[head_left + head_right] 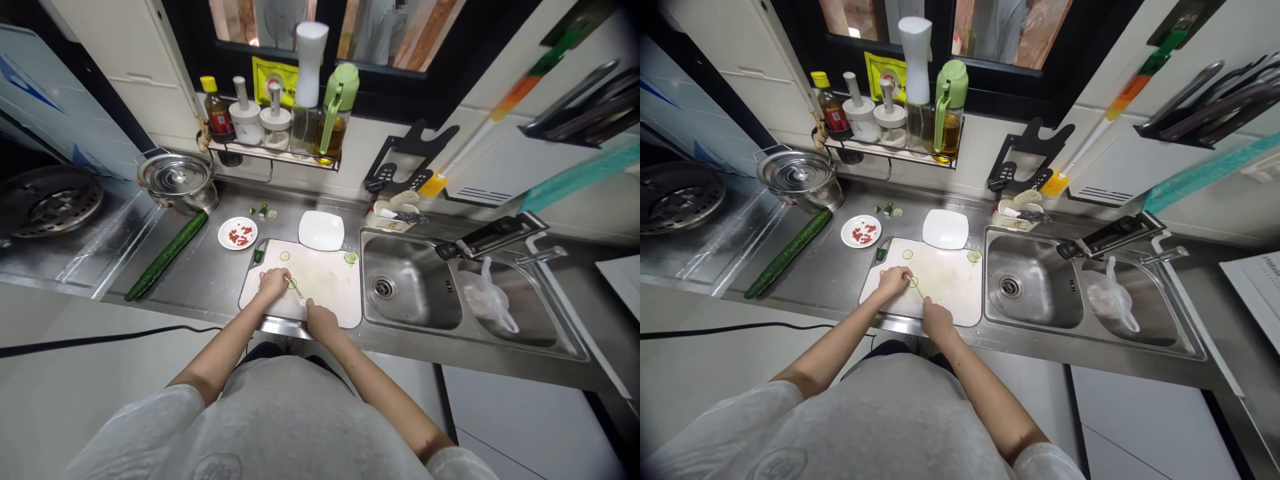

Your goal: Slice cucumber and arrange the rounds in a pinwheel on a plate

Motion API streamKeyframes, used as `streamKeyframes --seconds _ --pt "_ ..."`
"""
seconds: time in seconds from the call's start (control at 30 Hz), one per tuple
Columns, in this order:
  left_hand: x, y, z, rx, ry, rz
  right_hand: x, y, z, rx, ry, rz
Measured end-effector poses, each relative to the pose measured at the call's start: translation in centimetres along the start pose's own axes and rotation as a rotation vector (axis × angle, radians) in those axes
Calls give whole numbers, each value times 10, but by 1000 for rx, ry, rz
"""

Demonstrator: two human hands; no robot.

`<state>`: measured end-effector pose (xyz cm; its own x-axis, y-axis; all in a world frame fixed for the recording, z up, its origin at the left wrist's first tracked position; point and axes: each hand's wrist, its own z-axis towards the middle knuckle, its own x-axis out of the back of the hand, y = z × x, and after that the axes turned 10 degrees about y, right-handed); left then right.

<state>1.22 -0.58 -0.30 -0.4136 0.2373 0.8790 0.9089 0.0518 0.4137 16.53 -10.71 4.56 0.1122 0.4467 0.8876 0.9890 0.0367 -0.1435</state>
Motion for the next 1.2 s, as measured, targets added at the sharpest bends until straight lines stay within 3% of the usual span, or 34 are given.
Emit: streamKeyframes --seconds 0.47,0.7,0.87,1.03,1.2 --pt "-2 9 -4 -23 9 7 -3 21 -31 -18 -71 -15" --pt "5 11 -11 7 56 -91 -17 33 -35 -6 6 89" --pt "24 -20 -18 123 72 -256 -17 41 -33 -20 9 132" --pt "37 -59 -23 222 39 -231 -14 42 -27 -25 -17 124" --pt "38 -67 -26 257 54 -114 -11 39 -23 -26 -32 119"
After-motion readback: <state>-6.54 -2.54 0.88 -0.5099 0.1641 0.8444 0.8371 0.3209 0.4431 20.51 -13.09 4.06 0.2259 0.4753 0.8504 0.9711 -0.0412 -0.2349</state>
